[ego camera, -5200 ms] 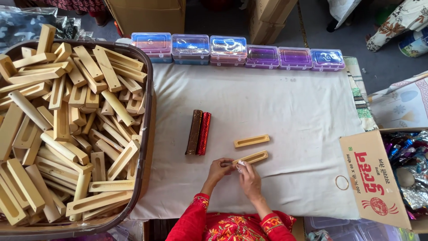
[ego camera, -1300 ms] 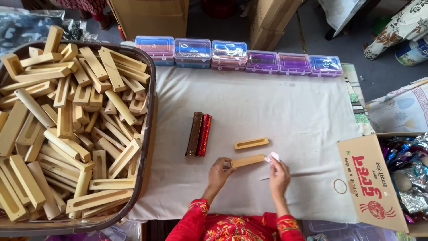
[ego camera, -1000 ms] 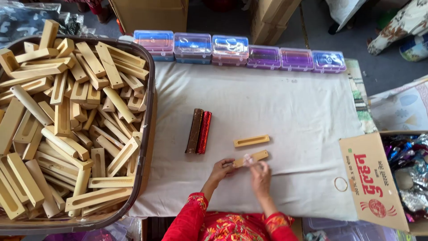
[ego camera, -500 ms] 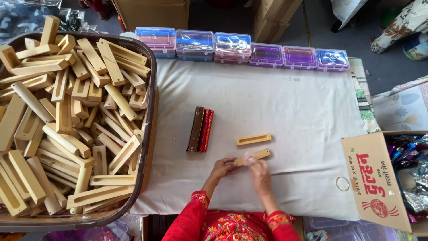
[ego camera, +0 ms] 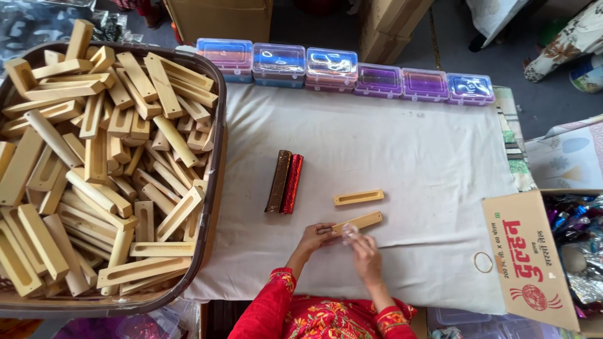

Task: The recorder is assembling small wooden frame components, wrapping them in foil, and placing them in containers.

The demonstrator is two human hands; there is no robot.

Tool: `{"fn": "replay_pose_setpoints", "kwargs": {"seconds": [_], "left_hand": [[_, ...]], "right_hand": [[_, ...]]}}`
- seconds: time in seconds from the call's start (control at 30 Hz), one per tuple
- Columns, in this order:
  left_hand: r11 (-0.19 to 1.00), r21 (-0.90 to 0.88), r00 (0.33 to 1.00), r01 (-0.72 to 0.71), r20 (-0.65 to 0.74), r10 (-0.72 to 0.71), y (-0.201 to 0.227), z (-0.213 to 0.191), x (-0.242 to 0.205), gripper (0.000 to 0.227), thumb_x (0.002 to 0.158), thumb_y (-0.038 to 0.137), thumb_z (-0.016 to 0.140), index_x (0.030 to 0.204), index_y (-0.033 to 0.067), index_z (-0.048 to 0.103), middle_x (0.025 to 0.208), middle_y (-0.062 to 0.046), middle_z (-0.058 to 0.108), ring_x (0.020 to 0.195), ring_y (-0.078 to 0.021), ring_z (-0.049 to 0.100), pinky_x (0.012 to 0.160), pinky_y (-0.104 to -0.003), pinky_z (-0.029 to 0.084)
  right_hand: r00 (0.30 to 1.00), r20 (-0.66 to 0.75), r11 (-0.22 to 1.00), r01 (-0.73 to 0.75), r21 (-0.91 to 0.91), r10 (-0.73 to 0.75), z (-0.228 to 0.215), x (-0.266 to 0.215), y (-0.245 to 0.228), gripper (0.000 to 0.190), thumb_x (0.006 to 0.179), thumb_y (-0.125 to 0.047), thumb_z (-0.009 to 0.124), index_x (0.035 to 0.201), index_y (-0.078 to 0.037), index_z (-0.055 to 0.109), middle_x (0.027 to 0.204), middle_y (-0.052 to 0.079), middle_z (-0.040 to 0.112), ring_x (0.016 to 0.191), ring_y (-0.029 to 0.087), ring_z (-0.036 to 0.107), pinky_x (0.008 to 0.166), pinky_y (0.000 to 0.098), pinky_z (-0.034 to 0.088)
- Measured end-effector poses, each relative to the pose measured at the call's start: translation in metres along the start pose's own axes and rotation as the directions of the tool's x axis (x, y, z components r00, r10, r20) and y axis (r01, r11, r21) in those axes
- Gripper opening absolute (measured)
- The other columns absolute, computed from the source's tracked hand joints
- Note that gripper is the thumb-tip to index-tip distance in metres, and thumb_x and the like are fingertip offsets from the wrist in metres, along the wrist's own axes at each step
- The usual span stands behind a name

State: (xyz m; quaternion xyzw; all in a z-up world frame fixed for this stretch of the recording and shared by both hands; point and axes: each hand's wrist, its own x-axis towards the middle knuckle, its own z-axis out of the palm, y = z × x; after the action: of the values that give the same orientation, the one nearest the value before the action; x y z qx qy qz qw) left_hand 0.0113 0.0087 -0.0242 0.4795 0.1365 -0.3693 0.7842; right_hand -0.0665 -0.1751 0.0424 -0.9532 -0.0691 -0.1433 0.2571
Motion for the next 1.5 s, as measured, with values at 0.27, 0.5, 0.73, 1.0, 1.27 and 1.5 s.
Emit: {"fn": "replay_pose_setpoints", "kwargs": {"seconds": [0.27,0.5,0.73,1.0,1.27,1.5], "left_hand": [[0.986,0.165,0.994,-0.003,-0.105,0.021,0.007,0.014,-0.011,0.045,0.085,0.015,0.081,0.126,0.0036,0.069,0.11,-0.005,0.077,0.095,-0.0119,0.072,0.079,-0.028,0.061],[0.983,0.186,0.993,-0.004,-0.115,0.026,0.012,0.014,-0.008,0.042,0.085,0.016,0.083,0.123,0.0037,0.07,0.106,-0.005,0.078,0.092,-0.0127,0.074,0.079,-0.029,0.063],[0.819,0.572,0.973,-0.041,-0.165,0.163,0.042,0.04,-0.046,0.033,0.082,0.018,0.083,0.113,0.0112,0.074,0.101,-0.003,0.078,0.092,-0.0148,0.073,0.075,-0.031,0.057],[0.301,0.909,0.684,-0.287,-0.025,0.729,0.041,0.048,-0.054,0.015,0.081,0.023,0.082,0.089,0.0141,0.073,0.088,-0.001,0.075,0.086,-0.025,0.07,0.071,-0.043,0.057],[0.4,0.881,0.78,-0.253,-0.059,0.623,0.042,0.045,-0.059,0.018,0.075,0.015,0.08,0.092,0.018,0.076,0.094,0.002,0.075,0.09,-0.0211,0.069,0.077,-0.038,0.056],[0.459,0.857,0.807,-0.232,-0.095,0.583,0.036,0.044,-0.054,0.022,0.07,0.015,0.083,0.091,0.0183,0.076,0.091,0.002,0.074,0.089,-0.0195,0.069,0.078,-0.036,0.056]], "right_hand": [[0.939,-0.201,0.946,-0.304,-0.11,0.279,-0.012,0.027,0.032,0.033,0.085,0.002,0.066,0.114,-0.009,0.078,0.123,0.005,0.074,0.104,0.029,0.065,0.095,0.0397,0.054],[0.997,-0.005,0.995,-0.073,-0.07,0.073,0.004,0.009,0.003,0.034,0.087,0.001,0.063,0.115,-0.012,0.078,0.119,0.005,0.076,0.098,0.027,0.065,0.088,0.0346,0.056],[0.971,-0.139,0.977,-0.204,-0.06,0.195,-0.042,0.049,0.034,0.035,0.084,0.002,0.066,0.113,-0.014,0.078,0.119,0.009,0.076,0.098,0.032,0.065,0.09,0.0431,0.053],[0.999,-0.018,0.996,0.029,-0.08,-0.03,0.011,0.006,-0.005,0.017,0.086,0.001,0.066,0.099,-0.004,0.075,0.099,0.014,0.073,0.098,0.033,0.066,0.085,0.0449,0.055],[0.969,-0.231,0.984,-0.121,-0.13,0.089,-0.051,0.044,0.037,0.037,0.081,0.004,0.062,0.114,-0.006,0.076,0.113,0.015,0.075,0.098,0.036,0.064,0.084,0.0465,0.055],[0.988,-0.098,0.979,-0.131,-0.155,0.117,0.003,-0.015,-0.005,0.028,0.084,-0.003,0.068,0.11,-0.011,0.077,0.117,0.007,0.075,0.117,0.035,0.063,0.102,0.0416,0.05]]}}
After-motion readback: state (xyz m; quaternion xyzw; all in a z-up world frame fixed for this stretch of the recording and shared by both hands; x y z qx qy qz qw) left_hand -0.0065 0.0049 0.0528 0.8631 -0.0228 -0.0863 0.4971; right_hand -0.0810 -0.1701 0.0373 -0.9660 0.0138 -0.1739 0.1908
